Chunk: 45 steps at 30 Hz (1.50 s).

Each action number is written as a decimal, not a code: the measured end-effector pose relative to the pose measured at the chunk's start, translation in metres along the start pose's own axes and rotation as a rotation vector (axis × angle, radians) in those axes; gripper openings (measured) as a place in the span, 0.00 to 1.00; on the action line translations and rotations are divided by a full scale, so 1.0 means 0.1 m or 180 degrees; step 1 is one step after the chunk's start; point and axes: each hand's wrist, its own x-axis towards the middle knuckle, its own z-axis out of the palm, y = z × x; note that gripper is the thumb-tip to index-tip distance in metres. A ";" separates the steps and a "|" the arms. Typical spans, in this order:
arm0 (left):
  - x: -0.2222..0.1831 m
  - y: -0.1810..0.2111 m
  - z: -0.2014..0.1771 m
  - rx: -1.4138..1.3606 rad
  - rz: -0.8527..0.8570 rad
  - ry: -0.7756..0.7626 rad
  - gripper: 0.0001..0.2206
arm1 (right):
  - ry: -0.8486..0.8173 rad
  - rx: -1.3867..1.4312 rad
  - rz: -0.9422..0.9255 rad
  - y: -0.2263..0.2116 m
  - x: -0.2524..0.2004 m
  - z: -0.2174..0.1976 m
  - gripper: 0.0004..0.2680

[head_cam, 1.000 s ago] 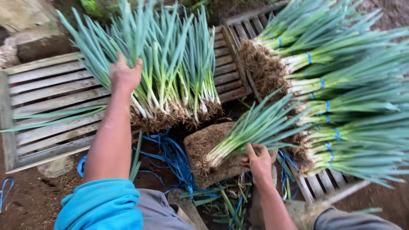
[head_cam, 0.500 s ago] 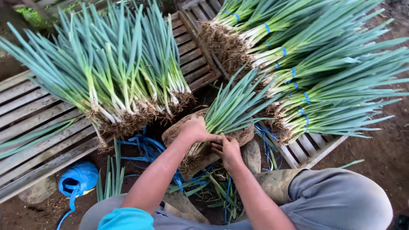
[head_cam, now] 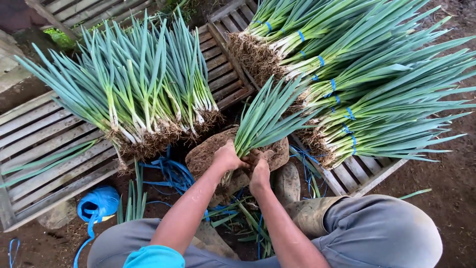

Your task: Bundling harvested scallions by hand using blue plastic string and trimming the ends with a knife.

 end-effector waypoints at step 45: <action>-0.82 -0.39 -0.83 -0.5646 0.2035 0.2396 0.22 | -0.2317 -0.4152 -0.1805 -1.14 -1.30 0.97 0.24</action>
